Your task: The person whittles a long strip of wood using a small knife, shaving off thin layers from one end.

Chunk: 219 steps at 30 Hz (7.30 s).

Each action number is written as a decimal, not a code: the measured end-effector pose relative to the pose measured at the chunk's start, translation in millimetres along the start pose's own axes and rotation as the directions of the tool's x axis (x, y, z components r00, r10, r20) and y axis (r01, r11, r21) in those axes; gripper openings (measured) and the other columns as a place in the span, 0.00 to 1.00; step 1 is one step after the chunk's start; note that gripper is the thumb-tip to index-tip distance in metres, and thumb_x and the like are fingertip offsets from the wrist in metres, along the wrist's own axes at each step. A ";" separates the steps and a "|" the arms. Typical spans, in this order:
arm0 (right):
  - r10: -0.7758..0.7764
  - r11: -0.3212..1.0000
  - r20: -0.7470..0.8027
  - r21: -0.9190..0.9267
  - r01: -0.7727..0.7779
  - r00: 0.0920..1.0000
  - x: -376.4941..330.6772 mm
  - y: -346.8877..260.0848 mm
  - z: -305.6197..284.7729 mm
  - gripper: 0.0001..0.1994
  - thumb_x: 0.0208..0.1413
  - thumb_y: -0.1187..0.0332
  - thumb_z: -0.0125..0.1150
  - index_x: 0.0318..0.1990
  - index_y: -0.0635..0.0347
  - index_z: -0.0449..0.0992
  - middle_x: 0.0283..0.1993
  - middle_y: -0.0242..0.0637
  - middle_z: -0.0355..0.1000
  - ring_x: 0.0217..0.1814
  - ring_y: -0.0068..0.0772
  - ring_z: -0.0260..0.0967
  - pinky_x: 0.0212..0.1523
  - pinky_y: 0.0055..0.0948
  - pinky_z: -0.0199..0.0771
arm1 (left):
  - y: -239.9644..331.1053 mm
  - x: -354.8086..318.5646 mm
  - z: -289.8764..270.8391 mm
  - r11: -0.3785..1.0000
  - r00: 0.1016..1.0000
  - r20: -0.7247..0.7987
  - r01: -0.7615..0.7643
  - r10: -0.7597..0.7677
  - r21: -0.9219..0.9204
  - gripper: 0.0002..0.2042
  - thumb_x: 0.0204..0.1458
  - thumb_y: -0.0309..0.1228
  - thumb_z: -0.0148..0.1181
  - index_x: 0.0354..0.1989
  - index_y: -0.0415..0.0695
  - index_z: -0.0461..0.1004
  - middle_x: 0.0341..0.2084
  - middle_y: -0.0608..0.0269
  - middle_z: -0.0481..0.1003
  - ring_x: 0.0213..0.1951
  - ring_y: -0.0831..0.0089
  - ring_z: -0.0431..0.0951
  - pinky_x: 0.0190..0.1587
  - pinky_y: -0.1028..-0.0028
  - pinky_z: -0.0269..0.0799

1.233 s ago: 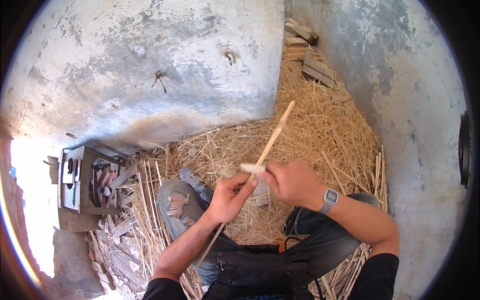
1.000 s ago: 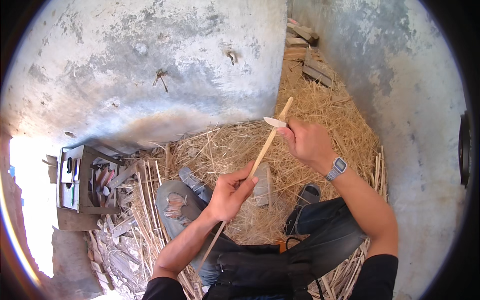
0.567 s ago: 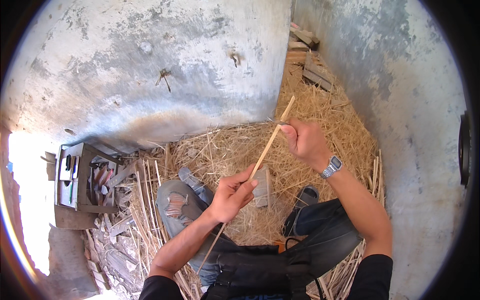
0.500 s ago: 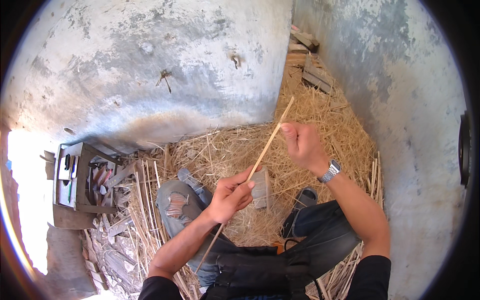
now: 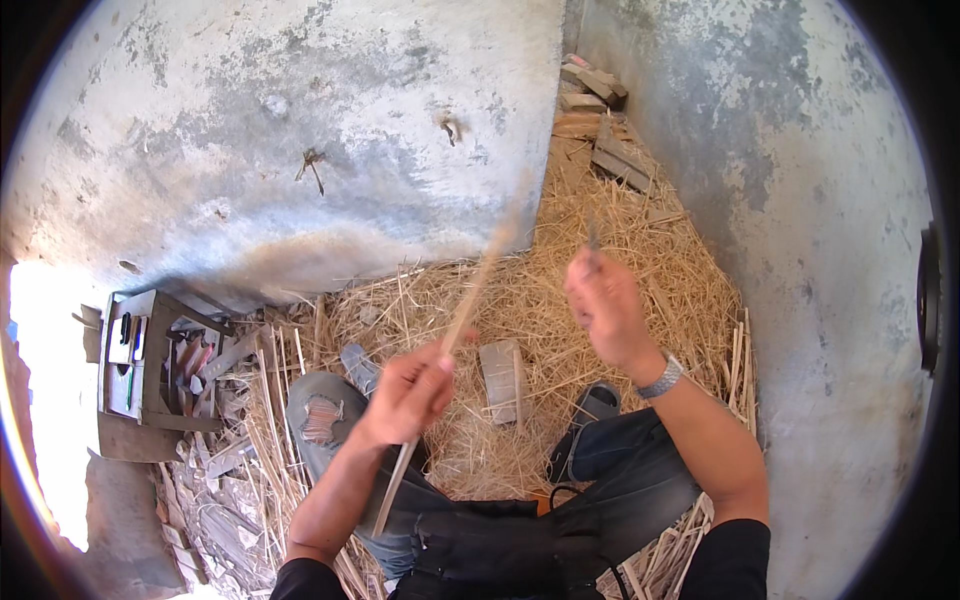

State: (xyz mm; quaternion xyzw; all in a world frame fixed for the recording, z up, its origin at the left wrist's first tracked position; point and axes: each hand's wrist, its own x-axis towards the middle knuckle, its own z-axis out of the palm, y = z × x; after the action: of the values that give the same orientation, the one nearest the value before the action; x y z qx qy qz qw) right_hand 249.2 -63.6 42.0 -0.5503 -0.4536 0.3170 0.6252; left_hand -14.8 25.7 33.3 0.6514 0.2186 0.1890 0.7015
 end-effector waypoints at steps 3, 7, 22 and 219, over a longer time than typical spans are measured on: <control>-0.025 0.983 0.042 -0.180 0.032 0.999 -9.4 -5.6 10.9 0.16 0.63 0.57 0.61 0.27 0.55 0.70 0.18 0.20 0.55 0.19 0.14 0.47 0.22 0.22 0.51 | 45.5 -6.5 -43.6 0.830 0.885 -0.239 -0.238 0.400 0.505 0.12 0.67 0.31 0.47 0.50 0.40 0.73 0.17 0.72 0.66 0.17 0.86 0.63 0.18 0.82 0.59; 0.039 0.966 0.127 -0.259 -0.005 0.991 -12.3 -19.2 17.7 0.13 0.60 0.62 0.65 0.28 0.57 0.73 0.18 0.19 0.58 0.20 0.13 0.50 0.23 0.22 0.51 | 160.1 -60.2 -130.2 0.440 0.294 -0.362 -0.266 0.884 0.858 0.15 0.67 0.37 0.43 0.49 0.38 0.69 0.23 0.64 0.68 0.26 0.79 0.68 0.27 0.79 0.67; 0.433 0.847 0.077 0.307 -0.434 0.898 -7.0 -25.2 25.4 0.14 0.64 0.59 0.63 0.41 0.64 0.76 0.33 0.33 0.78 0.16 0.11 0.54 0.16 0.19 0.55 | 0.5 29.3 68.9 0.833 0.828 -0.528 -0.418 0.186 -0.363 0.17 0.69 0.33 0.45 0.62 0.39 0.68 0.62 0.47 0.70 0.62 0.53 0.72 0.60 0.61 0.77; -0.183 0.968 -0.122 -0.197 0.157 0.975 -3.0 -16.9 -5.0 0.12 0.70 0.67 0.47 0.48 0.63 0.76 0.27 0.27 0.68 0.22 0.15 0.57 0.23 0.21 0.58 | -28.6 -1.9 25.9 0.869 0.993 -0.002 0.106 -0.122 -0.484 0.24 0.66 0.30 0.42 0.69 0.37 0.58 0.13 0.61 0.66 0.10 0.80 0.58 0.15 0.80 0.57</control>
State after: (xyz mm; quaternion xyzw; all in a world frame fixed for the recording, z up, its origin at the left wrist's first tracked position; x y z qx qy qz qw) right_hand 250.9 -71.5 58.0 -0.5862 -0.4821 0.1790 0.6260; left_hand -2.7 0.8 6.3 0.4389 0.2138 0.2064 0.8480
